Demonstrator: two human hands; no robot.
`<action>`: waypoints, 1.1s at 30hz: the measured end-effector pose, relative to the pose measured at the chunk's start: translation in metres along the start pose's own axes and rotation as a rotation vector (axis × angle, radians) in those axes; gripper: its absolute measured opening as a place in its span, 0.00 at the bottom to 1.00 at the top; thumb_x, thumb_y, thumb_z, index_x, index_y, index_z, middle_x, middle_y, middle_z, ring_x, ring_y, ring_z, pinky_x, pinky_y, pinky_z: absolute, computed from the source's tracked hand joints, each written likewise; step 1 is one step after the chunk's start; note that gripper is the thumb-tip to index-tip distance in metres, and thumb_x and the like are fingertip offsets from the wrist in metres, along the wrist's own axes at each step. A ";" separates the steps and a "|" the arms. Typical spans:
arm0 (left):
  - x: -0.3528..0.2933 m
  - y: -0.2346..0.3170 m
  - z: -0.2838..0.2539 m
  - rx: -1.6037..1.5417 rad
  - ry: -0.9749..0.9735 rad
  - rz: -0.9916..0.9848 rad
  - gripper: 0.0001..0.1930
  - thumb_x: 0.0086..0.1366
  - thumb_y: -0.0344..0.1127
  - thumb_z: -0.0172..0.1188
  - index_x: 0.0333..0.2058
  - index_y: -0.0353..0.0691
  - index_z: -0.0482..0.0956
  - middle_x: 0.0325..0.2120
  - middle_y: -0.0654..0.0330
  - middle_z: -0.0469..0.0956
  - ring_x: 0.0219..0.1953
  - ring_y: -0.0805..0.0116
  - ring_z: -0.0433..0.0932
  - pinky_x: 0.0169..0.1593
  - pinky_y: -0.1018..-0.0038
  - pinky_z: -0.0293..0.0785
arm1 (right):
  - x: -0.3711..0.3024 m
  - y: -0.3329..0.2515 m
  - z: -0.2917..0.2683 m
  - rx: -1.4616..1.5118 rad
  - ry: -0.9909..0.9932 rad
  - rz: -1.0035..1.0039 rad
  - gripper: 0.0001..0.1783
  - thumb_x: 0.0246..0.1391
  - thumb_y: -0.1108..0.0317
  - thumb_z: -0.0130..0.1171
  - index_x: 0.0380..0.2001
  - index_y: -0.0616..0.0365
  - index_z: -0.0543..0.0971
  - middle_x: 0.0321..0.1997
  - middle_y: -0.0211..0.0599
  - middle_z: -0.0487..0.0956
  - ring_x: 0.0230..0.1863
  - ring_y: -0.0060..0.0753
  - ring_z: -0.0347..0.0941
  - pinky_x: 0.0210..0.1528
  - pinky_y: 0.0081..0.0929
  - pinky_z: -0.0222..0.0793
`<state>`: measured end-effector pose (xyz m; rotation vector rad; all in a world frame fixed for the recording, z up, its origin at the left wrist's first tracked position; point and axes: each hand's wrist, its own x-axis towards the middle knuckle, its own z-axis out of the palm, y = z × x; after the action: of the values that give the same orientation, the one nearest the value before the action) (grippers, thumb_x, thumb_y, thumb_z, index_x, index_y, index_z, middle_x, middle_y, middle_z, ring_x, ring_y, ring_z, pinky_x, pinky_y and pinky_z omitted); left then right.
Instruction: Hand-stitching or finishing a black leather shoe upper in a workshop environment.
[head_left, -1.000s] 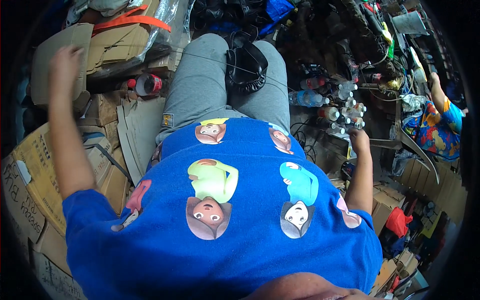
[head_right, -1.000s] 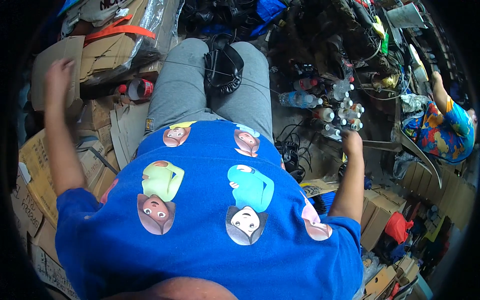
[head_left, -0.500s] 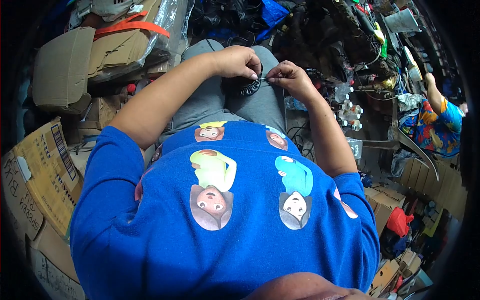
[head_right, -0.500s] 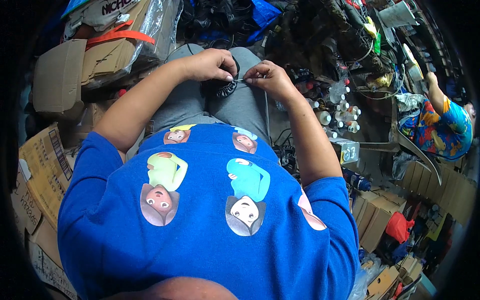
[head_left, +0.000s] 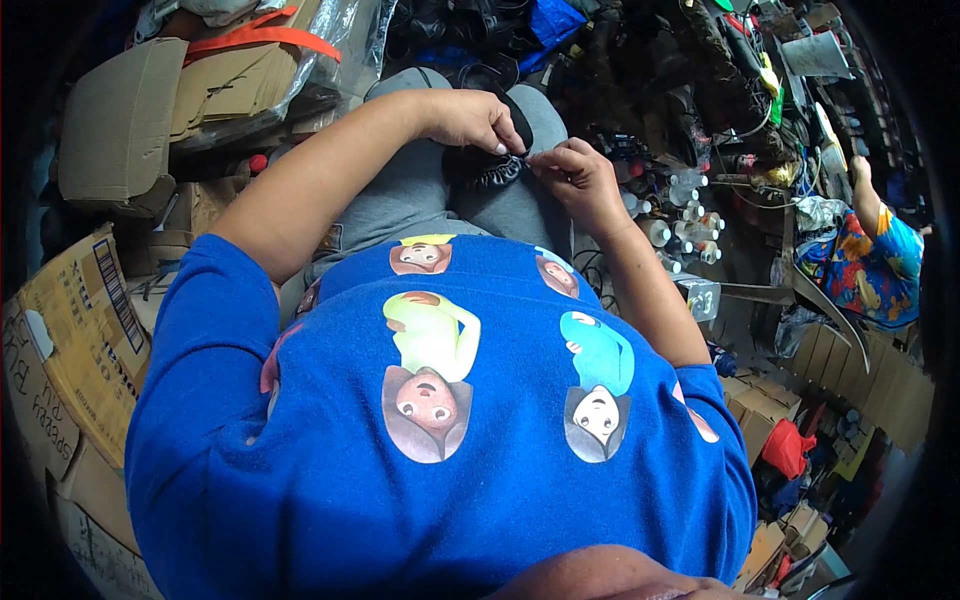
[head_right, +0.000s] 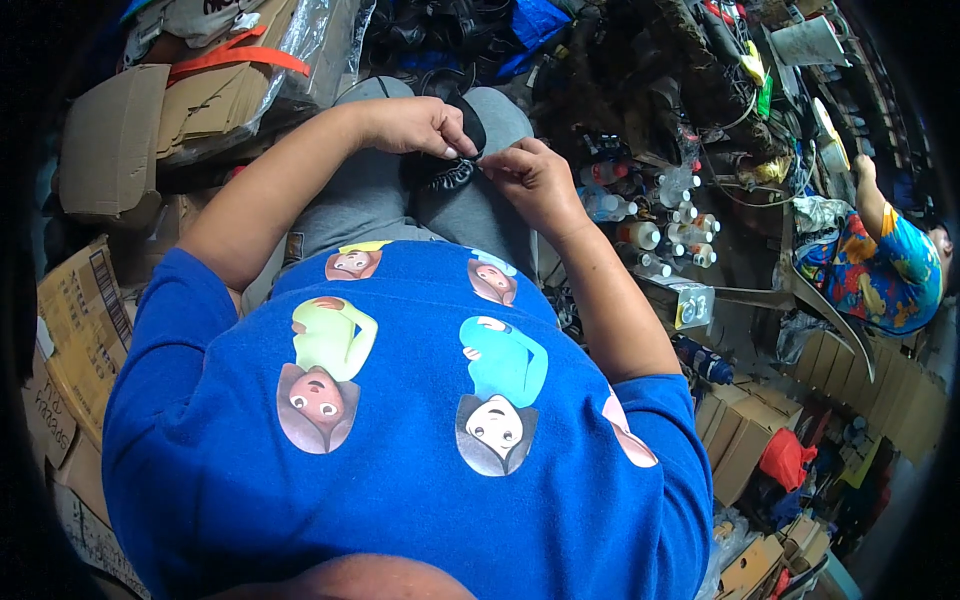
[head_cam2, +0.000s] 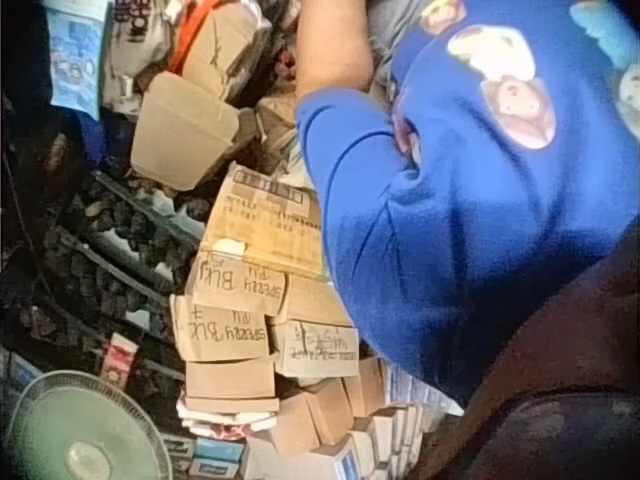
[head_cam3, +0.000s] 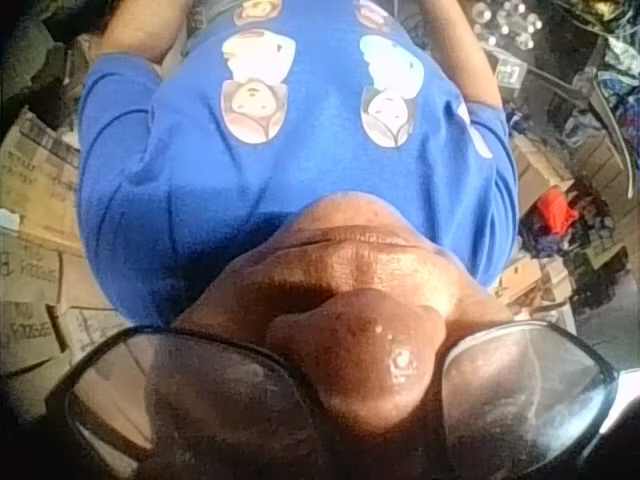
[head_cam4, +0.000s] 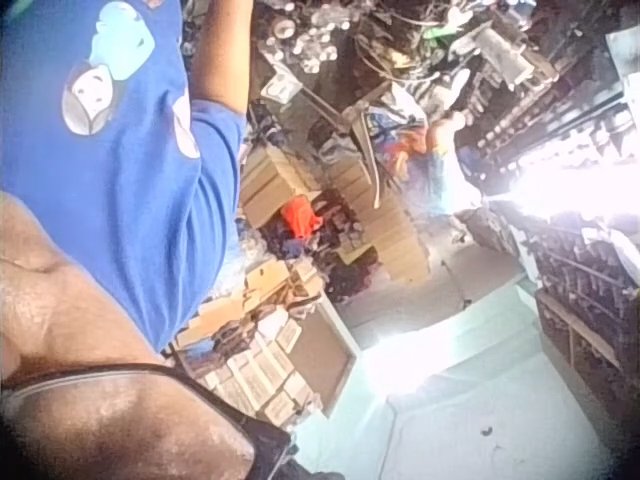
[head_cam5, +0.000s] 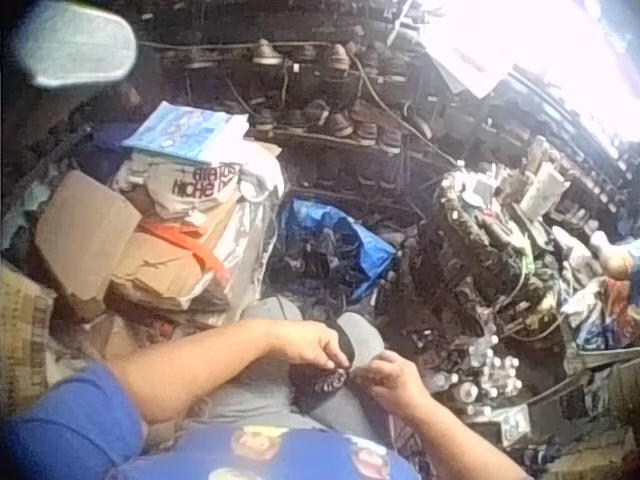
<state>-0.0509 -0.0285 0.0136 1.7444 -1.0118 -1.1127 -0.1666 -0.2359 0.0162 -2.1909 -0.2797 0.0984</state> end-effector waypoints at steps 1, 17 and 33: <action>0.000 0.002 0.000 0.049 -0.010 -0.007 0.15 0.59 0.31 0.58 0.45 0.39 0.80 0.31 0.60 0.71 0.40 0.68 0.71 0.48 0.75 0.65 | -0.001 -0.005 -0.001 -0.067 0.003 -0.033 0.12 0.44 0.77 0.62 0.33 0.50 0.83 0.29 0.35 0.76 0.31 0.34 0.75 0.36 0.27 0.71; -0.035 0.006 0.046 0.517 0.742 0.093 0.14 0.55 0.35 0.62 0.37 0.40 0.69 0.32 0.53 0.74 0.36 0.52 0.75 0.38 0.62 0.71 | 0.014 0.011 -0.030 0.173 -0.236 0.395 0.14 0.51 0.61 0.63 0.32 0.62 0.81 0.27 0.27 0.75 0.30 0.22 0.70 0.34 0.22 0.65; -0.113 0.010 0.002 -1.265 0.635 0.617 0.22 0.72 0.48 0.40 0.20 0.45 0.66 0.14 0.68 0.62 0.17 0.76 0.59 0.35 0.73 0.63 | -0.070 0.066 -0.080 -0.501 -0.117 0.422 0.17 0.55 0.54 0.56 0.26 0.59 0.78 0.23 0.42 0.77 0.25 0.41 0.71 0.29 0.33 0.65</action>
<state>-0.0876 0.0708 0.0543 0.5695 -0.2283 -0.4793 -0.2097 -0.3527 0.0081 -2.7191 0.1152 0.4320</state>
